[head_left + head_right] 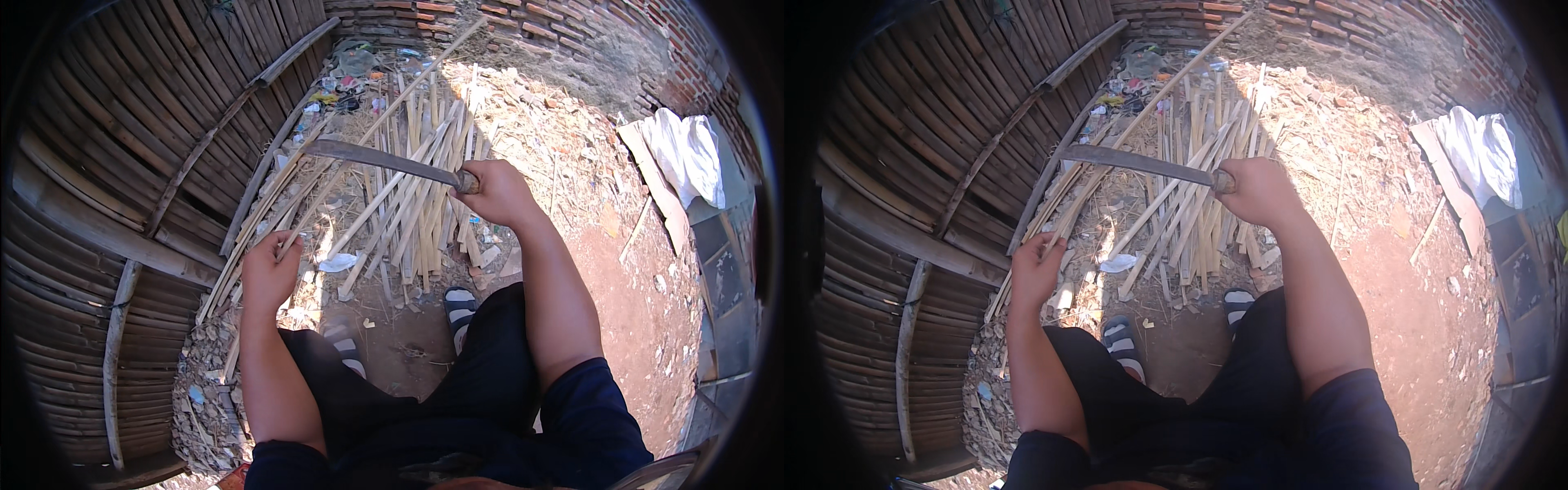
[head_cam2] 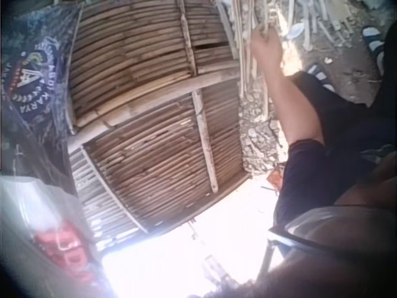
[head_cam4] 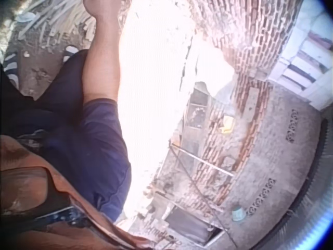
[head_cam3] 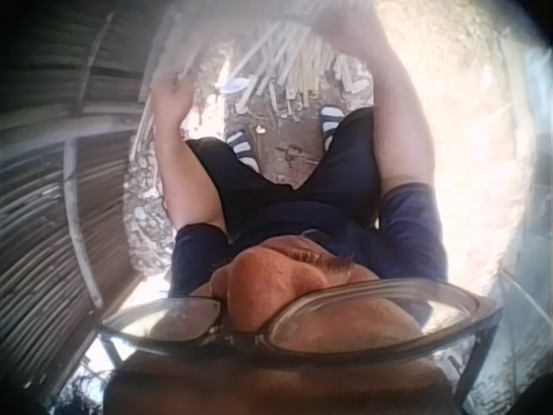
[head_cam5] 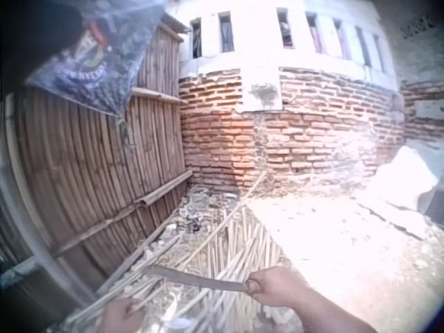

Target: The person whittles and shapes a thin strip of bamboo using a large machete, repeatedly shaving off small layers to refine its thickness.

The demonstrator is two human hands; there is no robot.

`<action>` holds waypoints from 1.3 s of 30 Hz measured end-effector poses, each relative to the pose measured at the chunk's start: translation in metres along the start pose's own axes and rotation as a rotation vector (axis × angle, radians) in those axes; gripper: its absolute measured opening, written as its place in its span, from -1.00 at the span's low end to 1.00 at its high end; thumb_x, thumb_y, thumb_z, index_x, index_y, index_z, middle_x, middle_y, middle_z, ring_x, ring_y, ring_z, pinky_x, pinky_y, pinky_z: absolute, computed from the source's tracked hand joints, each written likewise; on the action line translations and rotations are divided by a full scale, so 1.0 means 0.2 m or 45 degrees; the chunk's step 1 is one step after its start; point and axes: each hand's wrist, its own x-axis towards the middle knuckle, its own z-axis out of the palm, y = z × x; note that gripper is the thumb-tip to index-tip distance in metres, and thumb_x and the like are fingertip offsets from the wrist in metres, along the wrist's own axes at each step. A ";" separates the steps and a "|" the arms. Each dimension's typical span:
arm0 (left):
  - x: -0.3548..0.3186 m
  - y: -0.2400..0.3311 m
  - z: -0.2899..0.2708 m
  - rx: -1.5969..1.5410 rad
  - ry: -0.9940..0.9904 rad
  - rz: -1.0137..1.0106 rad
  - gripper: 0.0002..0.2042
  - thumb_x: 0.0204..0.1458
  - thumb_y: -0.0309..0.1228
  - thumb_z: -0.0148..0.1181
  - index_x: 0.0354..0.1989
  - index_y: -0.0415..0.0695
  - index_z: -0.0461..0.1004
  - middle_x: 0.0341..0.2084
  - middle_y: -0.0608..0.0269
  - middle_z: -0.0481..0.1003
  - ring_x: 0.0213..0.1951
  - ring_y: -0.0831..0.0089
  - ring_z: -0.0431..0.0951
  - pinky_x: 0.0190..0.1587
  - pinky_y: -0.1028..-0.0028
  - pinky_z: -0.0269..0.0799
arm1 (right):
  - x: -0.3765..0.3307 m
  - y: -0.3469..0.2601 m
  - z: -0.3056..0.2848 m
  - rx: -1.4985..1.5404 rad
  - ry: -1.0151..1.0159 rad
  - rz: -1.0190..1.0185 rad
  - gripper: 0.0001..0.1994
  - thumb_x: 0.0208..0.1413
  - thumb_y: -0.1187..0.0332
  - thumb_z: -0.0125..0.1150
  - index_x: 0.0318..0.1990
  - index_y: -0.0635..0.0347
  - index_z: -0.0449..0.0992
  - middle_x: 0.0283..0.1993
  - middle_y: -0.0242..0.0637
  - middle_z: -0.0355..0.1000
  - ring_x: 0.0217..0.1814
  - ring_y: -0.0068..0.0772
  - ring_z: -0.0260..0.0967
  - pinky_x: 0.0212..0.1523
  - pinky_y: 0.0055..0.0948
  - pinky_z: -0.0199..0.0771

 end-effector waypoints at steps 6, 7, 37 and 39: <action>0.01 -0.02 -0.01 0.094 -0.107 -0.126 -0.66 0.17 -0.18 0.36 -0.07 -0.23 0.67 -0.68 0.26 0.44 -0.58 0.52 0.37 -0.44 0.37 0.31 | 0.00 -0.18 0.06 -0.145 -0.160 -0.330 -0.71 0.03 0.16 0.45 -0.15 0.10 0.67 -0.30 -0.07 0.61 -0.12 0.11 0.59 -0.07 0.04 0.58; 0.00 -0.02 -0.02 0.058 -0.079 -0.098 -0.66 0.17 -0.18 0.36 -0.07 -0.22 0.68 -0.68 0.26 0.43 -0.59 0.51 0.36 -0.44 0.37 0.31 | 0.01 -0.18 0.06 -0.138 -0.157 -0.334 -0.70 0.02 0.16 0.45 -0.16 0.10 0.67 -0.31 -0.08 0.60 -0.12 0.11 0.59 -0.07 0.04 0.58; -0.01 0.05 -0.02 0.104 -0.051 -0.079 -0.67 0.22 -0.21 0.32 -0.08 -0.27 0.66 -0.55 0.26 0.55 -0.46 0.55 0.48 -0.36 0.39 0.40 | 0.03 0.04 0.00 0.078 -0.077 0.113 -0.62 0.07 0.09 0.47 -0.12 0.21 0.66 -0.23 0.06 0.62 -0.08 0.14 0.59 -0.07 0.00 0.57; -0.01 0.05 0.01 0.086 -0.042 -0.070 -0.67 0.22 -0.21 0.33 -0.09 -0.28 0.65 -0.57 0.26 0.54 -0.47 0.55 0.47 -0.37 0.39 0.39 | 0.02 0.00 0.05 0.015 -0.163 -0.061 -0.65 0.04 0.12 0.46 -0.11 0.14 0.68 -0.22 0.01 0.62 -0.07 0.12 0.59 -0.06 0.01 0.58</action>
